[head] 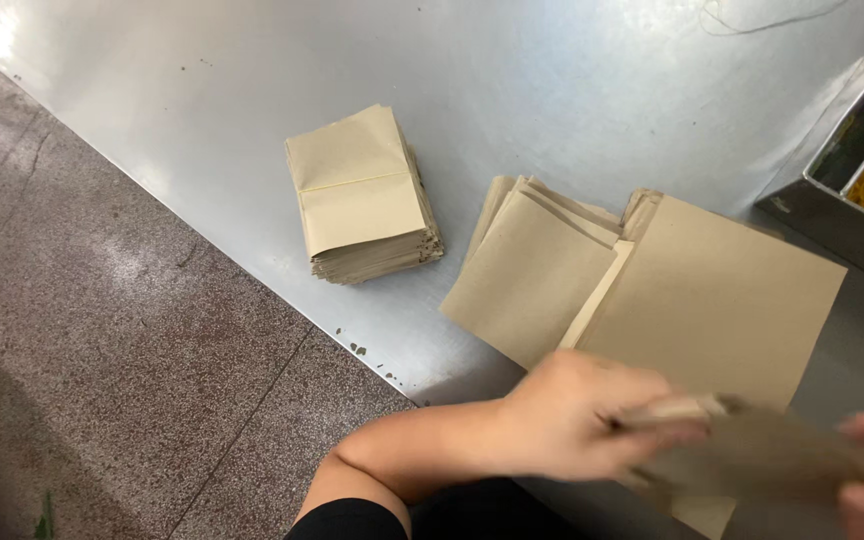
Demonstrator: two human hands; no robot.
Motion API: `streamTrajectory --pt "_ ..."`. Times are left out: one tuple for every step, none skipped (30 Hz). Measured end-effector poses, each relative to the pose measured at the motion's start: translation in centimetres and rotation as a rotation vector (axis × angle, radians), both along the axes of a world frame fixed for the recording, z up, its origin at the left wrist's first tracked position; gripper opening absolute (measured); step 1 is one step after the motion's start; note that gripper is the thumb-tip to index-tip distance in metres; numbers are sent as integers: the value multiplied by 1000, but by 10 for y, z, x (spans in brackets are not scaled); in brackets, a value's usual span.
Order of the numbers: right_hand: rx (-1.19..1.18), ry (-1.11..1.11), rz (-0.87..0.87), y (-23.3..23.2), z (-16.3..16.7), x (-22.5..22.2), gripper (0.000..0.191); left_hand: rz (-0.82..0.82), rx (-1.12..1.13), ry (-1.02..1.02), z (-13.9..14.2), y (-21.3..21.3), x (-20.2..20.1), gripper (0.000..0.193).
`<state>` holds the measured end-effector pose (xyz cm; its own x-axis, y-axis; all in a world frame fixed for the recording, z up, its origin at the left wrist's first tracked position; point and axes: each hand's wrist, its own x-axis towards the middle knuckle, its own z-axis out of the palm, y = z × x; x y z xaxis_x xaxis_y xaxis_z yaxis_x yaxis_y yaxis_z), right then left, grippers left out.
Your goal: The person folds sheets of kraft paper in half by hand, aligning the edges and pressing the fold flat, then places each folded bag onto a growing stack on the metal worktable. They repeat this folding cycle continuously, working through a pile of flat sheets and adding finished folded bags to the stack.
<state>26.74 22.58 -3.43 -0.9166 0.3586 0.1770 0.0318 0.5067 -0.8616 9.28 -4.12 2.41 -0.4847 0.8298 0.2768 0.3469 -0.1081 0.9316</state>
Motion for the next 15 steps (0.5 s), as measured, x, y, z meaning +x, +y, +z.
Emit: streamTrajectory --pt "-2 -3 -5 -1 0 0 29 -30 -37 75 -3 0 3 18" --pt "-9 -3 -10 -1 0 1 29 -92 -70 143 -6 3 10 22" --pt "-2 -31 -8 -3 -1 2 29 -155 -103 209 -10 6 19 27" --pt "0 -45 -4 -5 -2 4 29 -227 -78 199 -16 10 26 28" --pt "0 -46 -11 -7 -4 6 29 -301 -57 187 -22 14 31 28" --pt "8 -50 -21 -10 -4 9 29 -342 -54 208 -27 14 35 28" --pt "14 -47 -36 -12 -4 12 29 -384 -52 229 -30 14 37 27" --pt "24 -42 -54 -14 -2 16 29 -390 -68 290 -31 12 38 25" --pt "34 -34 -74 -15 1 20 29 -406 -85 328 -29 8 36 26" --pt "41 -23 -98 -16 6 22 29 -422 -102 366 -22 5 33 28" --pt "51 -13 -122 -18 13 25 29 -448 -121 377 -15 -7 25 33" --pt "62 -2 -153 -20 21 27 29 -456 -138 363 -4 -15 19 27" --pt "75 8 -178 -24 31 29 29 -463 -155 350 8 -25 12 22" --pt "90 18 -199 -30 41 30 29 -451 -175 314 20 -33 7 14" --pt "102 27 -212 -36 52 31 30 -438 -200 279 30 -39 3 24"
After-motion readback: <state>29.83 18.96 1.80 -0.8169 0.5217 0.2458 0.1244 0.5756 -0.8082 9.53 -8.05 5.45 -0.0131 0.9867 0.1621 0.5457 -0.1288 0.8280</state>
